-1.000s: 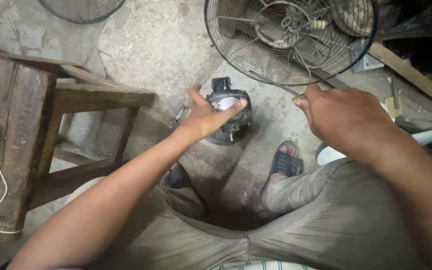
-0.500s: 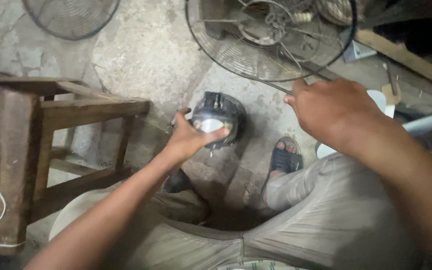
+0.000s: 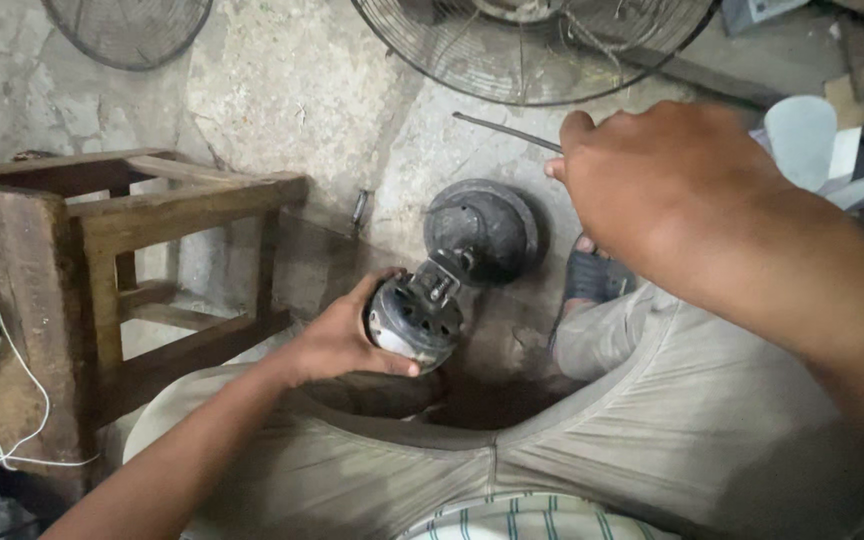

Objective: The person sits on the floor and uses a screwdriver to loosen and remove screws from a fan motor housing. They repeatedly adjust the motor and reposition the screwdriver to access different fasteners, working to disassemble the motor casing.

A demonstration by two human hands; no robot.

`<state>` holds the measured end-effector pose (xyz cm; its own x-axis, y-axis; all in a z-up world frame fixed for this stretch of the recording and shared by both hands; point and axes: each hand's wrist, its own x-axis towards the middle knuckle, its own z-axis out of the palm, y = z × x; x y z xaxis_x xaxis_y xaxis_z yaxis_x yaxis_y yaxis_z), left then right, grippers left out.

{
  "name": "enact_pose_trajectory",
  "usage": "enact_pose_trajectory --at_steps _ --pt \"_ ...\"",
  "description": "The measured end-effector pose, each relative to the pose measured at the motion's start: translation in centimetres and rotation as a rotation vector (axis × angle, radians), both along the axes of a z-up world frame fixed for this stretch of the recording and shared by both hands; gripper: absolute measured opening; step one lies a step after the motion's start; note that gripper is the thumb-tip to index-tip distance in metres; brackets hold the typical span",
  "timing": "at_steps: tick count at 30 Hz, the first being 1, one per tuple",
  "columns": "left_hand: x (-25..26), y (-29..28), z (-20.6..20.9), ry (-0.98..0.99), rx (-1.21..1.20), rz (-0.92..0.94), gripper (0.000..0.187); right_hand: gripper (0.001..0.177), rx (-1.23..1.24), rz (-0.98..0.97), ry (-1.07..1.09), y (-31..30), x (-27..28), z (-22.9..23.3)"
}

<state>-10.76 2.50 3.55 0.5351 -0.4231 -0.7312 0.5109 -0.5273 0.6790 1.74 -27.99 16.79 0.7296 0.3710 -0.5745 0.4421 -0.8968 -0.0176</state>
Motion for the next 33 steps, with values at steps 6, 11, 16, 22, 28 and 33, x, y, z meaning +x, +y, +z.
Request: enact_pose_trajectory --at_steps 6,11,16,22,28,33 --pt "0.2 -0.2 -0.1 0.007 0.01 0.04 0.124 0.038 -0.074 0.019 0.056 0.5 -0.5 0.5" --pt "0.2 -0.2 -0.5 0.006 -0.013 0.105 0.125 0.035 -0.046 0.075 0.029 0.5 -0.5 0.9" --pt "0.3 -0.4 -0.7 0.018 0.038 0.095 0.128 0.038 -0.095 0.045 0.067 0.7 -0.4 0.7" --pt "0.1 -1.8 -1.0 -0.03 0.025 0.125 0.124 0.038 -0.072 0.038 0.073 0.8 -0.3 0.4" --pt "-0.2 -3.6 -1.4 -0.07 0.024 0.212 0.12 0.033 0.022 0.043 0.048 0.5 -0.5 0.2" --pt "0.5 -3.7 -1.9 0.03 -0.015 0.399 0.113 0.036 -0.084 0.052 0.081 0.8 0.0 0.7"
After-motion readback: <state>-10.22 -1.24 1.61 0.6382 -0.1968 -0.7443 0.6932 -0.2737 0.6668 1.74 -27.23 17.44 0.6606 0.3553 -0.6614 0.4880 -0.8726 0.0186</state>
